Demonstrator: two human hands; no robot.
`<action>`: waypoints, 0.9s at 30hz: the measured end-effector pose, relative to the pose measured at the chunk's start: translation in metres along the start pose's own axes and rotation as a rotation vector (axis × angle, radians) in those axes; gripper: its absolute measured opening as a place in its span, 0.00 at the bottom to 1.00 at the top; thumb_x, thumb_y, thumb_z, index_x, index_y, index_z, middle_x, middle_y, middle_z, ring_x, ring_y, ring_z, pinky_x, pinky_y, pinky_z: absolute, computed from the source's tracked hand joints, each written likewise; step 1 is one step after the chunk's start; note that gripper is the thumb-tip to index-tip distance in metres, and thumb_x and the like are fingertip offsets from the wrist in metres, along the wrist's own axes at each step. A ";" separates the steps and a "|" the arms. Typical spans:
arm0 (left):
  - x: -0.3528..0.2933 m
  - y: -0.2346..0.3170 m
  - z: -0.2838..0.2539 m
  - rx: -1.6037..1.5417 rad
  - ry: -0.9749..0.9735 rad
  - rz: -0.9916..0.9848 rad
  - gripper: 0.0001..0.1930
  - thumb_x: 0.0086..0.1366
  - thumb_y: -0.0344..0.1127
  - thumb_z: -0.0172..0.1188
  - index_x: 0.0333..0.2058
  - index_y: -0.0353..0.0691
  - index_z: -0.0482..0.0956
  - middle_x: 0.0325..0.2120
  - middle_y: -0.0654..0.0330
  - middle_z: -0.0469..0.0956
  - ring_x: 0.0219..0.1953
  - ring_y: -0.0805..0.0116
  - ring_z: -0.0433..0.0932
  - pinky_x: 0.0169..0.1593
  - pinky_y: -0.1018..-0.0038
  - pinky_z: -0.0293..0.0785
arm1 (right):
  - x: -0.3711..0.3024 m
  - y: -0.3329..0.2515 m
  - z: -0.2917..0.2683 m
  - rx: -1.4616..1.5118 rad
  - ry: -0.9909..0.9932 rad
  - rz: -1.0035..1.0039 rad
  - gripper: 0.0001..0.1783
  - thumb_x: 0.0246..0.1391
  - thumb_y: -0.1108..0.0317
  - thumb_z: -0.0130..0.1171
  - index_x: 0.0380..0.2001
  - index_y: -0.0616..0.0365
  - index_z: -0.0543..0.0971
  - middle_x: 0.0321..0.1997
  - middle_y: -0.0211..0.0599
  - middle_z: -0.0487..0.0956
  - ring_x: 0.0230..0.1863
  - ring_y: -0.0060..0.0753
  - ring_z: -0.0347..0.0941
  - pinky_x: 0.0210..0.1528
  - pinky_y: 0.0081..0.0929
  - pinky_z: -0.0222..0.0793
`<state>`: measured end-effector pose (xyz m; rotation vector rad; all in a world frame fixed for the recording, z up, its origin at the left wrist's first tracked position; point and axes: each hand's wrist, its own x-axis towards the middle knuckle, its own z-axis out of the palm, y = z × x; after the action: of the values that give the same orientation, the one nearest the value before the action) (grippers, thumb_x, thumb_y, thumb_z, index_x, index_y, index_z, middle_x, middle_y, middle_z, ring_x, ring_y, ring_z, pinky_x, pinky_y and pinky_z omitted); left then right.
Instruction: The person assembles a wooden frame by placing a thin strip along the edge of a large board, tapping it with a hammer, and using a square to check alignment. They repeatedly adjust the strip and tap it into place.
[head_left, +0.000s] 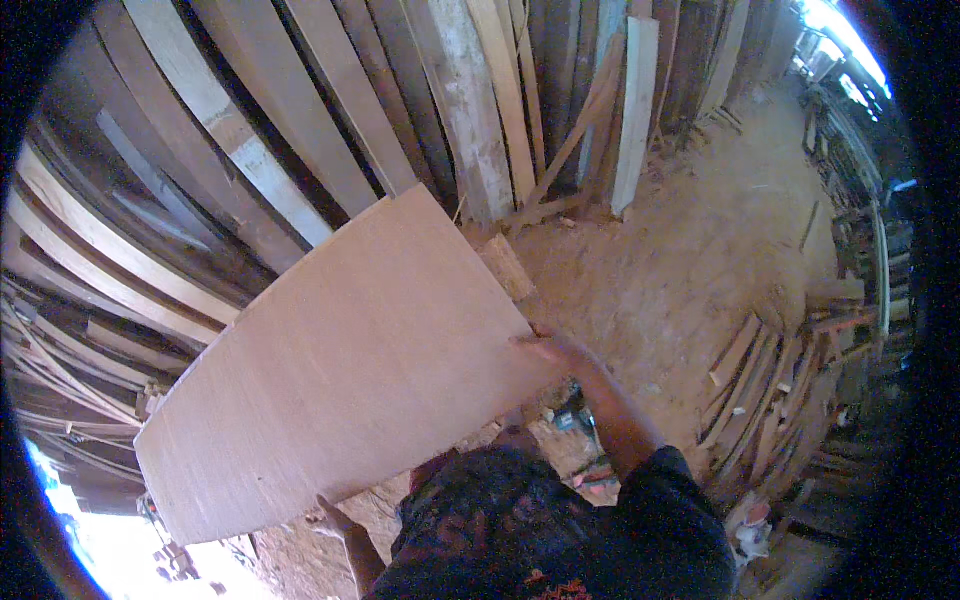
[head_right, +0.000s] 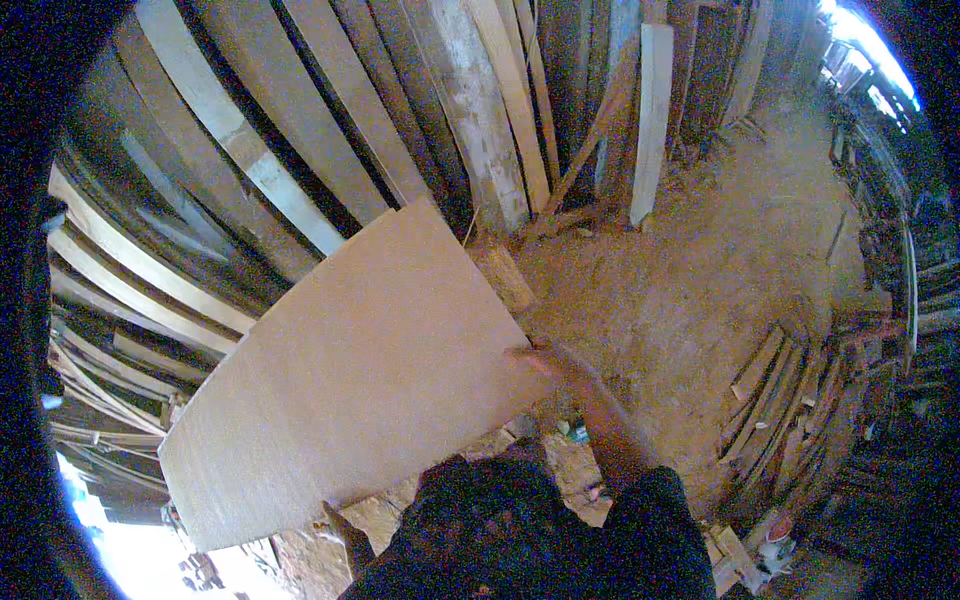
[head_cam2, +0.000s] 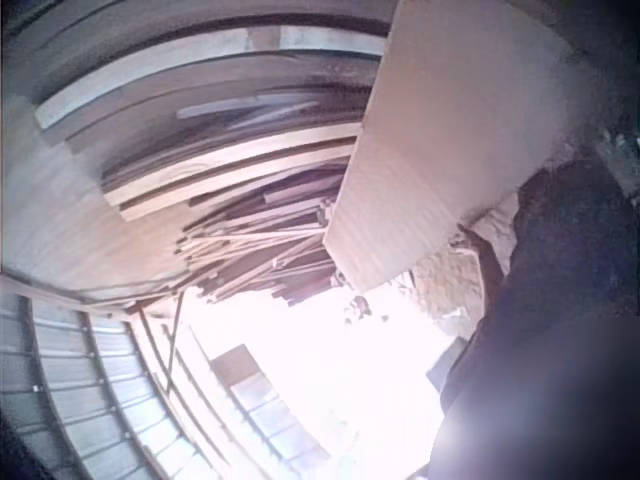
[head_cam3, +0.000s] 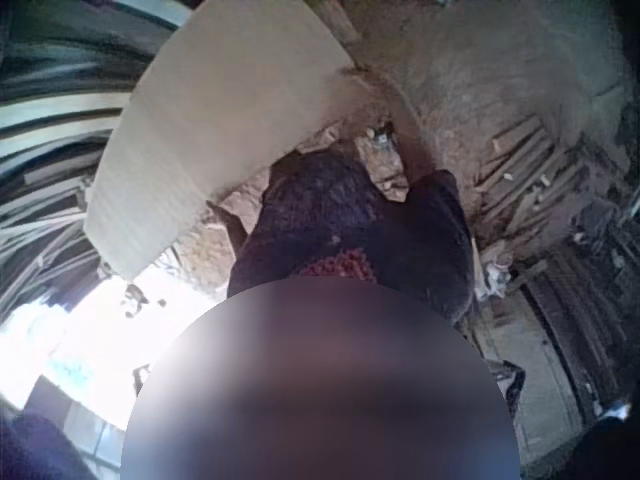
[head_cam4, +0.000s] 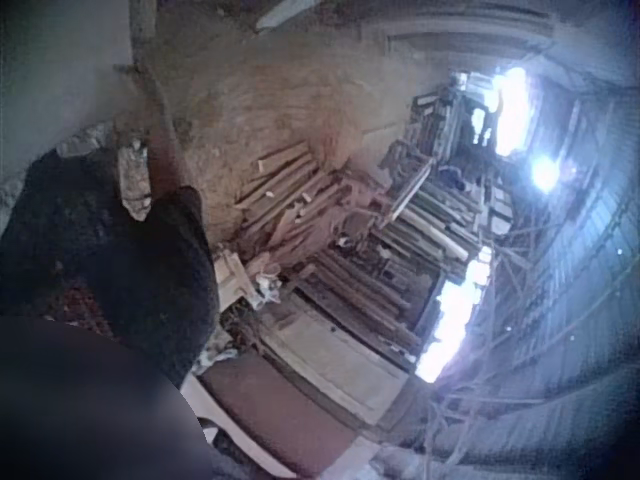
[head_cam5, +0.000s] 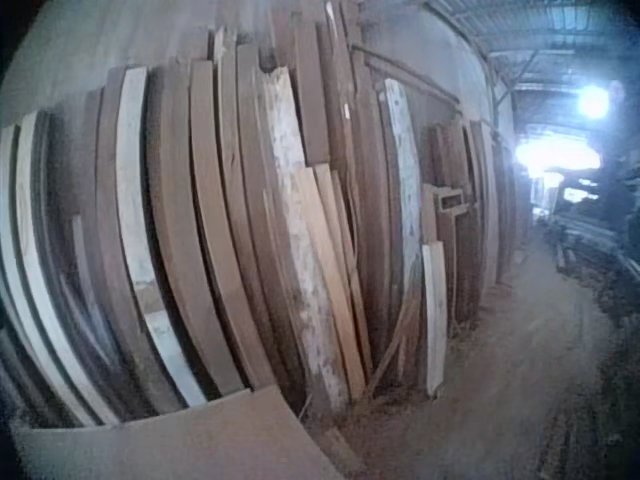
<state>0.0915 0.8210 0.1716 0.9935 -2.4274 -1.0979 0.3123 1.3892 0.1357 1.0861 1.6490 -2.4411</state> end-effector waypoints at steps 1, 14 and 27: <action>-0.010 0.000 0.000 -0.151 -0.184 -0.133 0.42 0.62 0.51 0.66 0.67 0.34 0.59 0.63 0.39 0.64 0.65 0.46 0.65 0.63 0.54 0.68 | 0.004 0.005 0.000 0.051 -0.048 -0.050 0.22 0.62 0.59 0.63 0.55 0.58 0.78 0.49 0.34 0.82 0.48 0.27 0.77 0.52 0.32 0.74; -0.047 0.015 0.040 -1.113 -0.902 -0.378 0.41 0.72 0.70 0.35 0.73 0.47 0.51 0.73 0.56 0.52 0.73 0.48 0.51 0.73 0.45 0.47 | -0.008 0.001 0.011 0.129 -0.121 0.019 0.20 0.64 0.54 0.54 0.50 0.58 0.78 0.48 0.37 0.82 0.51 0.35 0.77 0.56 0.39 0.72; -0.049 0.007 0.037 -0.911 -0.888 -0.206 0.40 0.73 0.67 0.39 0.73 0.47 0.48 0.73 0.53 0.50 0.73 0.48 0.50 0.73 0.44 0.49 | -0.028 -0.013 0.007 0.006 -0.090 -0.023 0.21 0.66 0.56 0.53 0.54 0.58 0.79 0.54 0.37 0.80 0.51 0.31 0.76 0.57 0.33 0.71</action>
<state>0.1042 0.8783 0.1527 0.4633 -1.8441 -2.7985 0.3248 1.3793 0.1631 0.9477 1.6383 -2.4706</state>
